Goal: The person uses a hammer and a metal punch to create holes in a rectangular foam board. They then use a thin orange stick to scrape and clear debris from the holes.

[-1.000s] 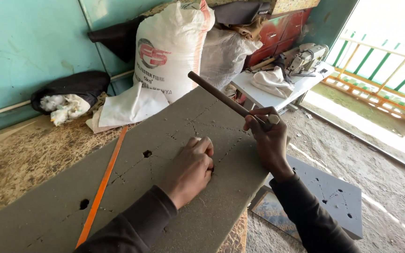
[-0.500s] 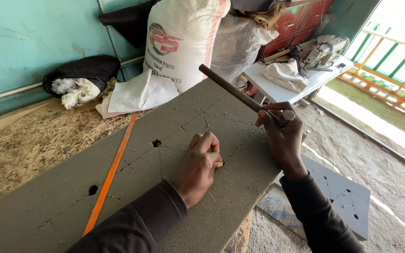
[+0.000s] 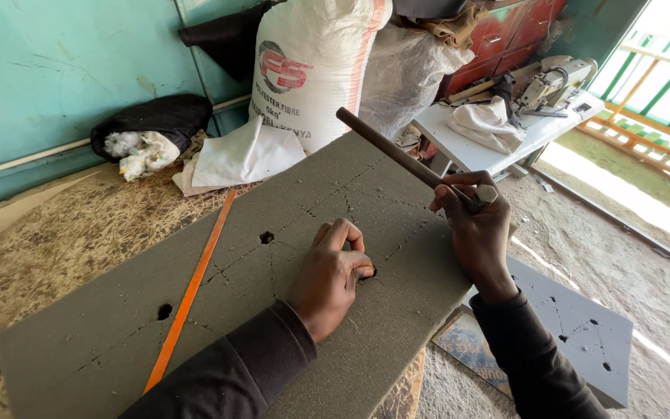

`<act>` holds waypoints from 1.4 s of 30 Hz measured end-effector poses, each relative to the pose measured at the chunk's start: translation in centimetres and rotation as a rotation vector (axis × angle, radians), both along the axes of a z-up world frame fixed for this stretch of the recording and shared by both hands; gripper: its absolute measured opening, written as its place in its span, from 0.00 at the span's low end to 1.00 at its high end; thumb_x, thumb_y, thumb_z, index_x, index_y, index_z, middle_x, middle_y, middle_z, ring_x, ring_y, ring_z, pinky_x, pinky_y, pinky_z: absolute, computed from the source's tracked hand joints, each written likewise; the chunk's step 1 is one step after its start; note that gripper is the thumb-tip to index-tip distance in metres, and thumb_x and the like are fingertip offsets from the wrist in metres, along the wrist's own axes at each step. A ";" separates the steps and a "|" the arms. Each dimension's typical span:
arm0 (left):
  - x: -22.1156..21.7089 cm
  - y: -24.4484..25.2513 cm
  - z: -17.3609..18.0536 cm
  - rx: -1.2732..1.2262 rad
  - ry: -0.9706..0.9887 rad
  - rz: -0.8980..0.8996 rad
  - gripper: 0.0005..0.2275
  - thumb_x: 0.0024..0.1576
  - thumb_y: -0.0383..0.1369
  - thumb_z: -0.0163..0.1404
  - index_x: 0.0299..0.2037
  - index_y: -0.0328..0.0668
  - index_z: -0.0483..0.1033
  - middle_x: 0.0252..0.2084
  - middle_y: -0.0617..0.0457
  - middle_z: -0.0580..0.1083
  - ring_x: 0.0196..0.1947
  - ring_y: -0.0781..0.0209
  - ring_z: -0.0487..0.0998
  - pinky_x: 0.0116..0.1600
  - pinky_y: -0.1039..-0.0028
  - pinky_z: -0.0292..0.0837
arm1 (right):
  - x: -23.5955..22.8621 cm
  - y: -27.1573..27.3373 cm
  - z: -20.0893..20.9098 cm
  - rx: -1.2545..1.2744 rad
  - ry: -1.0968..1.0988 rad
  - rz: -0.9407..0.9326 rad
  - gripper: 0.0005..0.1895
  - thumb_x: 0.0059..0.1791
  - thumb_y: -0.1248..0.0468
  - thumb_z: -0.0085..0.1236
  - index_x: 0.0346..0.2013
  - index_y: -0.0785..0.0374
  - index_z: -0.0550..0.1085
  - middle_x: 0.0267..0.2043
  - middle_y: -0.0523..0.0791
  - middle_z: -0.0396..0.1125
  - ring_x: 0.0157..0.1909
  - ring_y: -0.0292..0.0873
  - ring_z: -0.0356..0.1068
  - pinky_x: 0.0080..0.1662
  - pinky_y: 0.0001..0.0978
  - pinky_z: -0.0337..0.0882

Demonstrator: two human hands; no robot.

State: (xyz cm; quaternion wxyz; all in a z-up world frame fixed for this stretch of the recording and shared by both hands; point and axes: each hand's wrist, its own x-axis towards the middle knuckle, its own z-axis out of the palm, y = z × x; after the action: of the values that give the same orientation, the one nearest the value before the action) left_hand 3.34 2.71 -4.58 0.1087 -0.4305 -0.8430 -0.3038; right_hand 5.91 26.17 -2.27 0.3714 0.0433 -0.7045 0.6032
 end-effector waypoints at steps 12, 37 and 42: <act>1.6 1.1 2.0 0.366 -0.387 -0.027 0.07 0.62 0.33 0.55 0.35 0.40 0.83 0.40 0.57 0.64 0.50 0.59 0.74 0.55 0.67 0.77 | 0.3 0.1 -0.1 0.001 -0.007 -0.026 0.09 0.54 0.66 0.60 0.46 0.67 0.72 0.24 0.49 0.70 0.22 0.33 0.58 0.28 0.19 0.55; 3.7 -0.2 6.3 -0.458 0.107 0.022 0.12 0.61 0.23 0.44 0.41 0.40 0.84 0.63 0.41 0.70 0.71 0.41 0.63 0.71 0.40 0.55 | 1.0 -0.4 -0.6 0.394 -0.256 -0.174 0.10 0.51 0.56 0.67 0.46 0.52 0.80 0.32 0.44 0.75 0.36 0.41 0.69 0.42 0.36 0.66; 3.6 0.5 3.3 -0.369 0.259 0.058 0.14 0.59 0.27 0.47 0.21 0.43 0.79 0.64 0.44 0.69 0.69 0.41 0.63 0.76 0.45 0.51 | 1.1 -1.1 -0.1 0.403 -0.298 -0.202 0.06 0.50 0.62 0.65 0.41 0.55 0.79 0.36 0.37 0.73 0.34 0.32 0.65 0.39 0.28 0.64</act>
State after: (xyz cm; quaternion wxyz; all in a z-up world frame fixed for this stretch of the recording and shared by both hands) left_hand 6.98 3.21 -1.32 0.1443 -0.4541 -0.8752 -0.0836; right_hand 7.06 25.11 -2.33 0.3060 -0.0434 -0.8581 0.4101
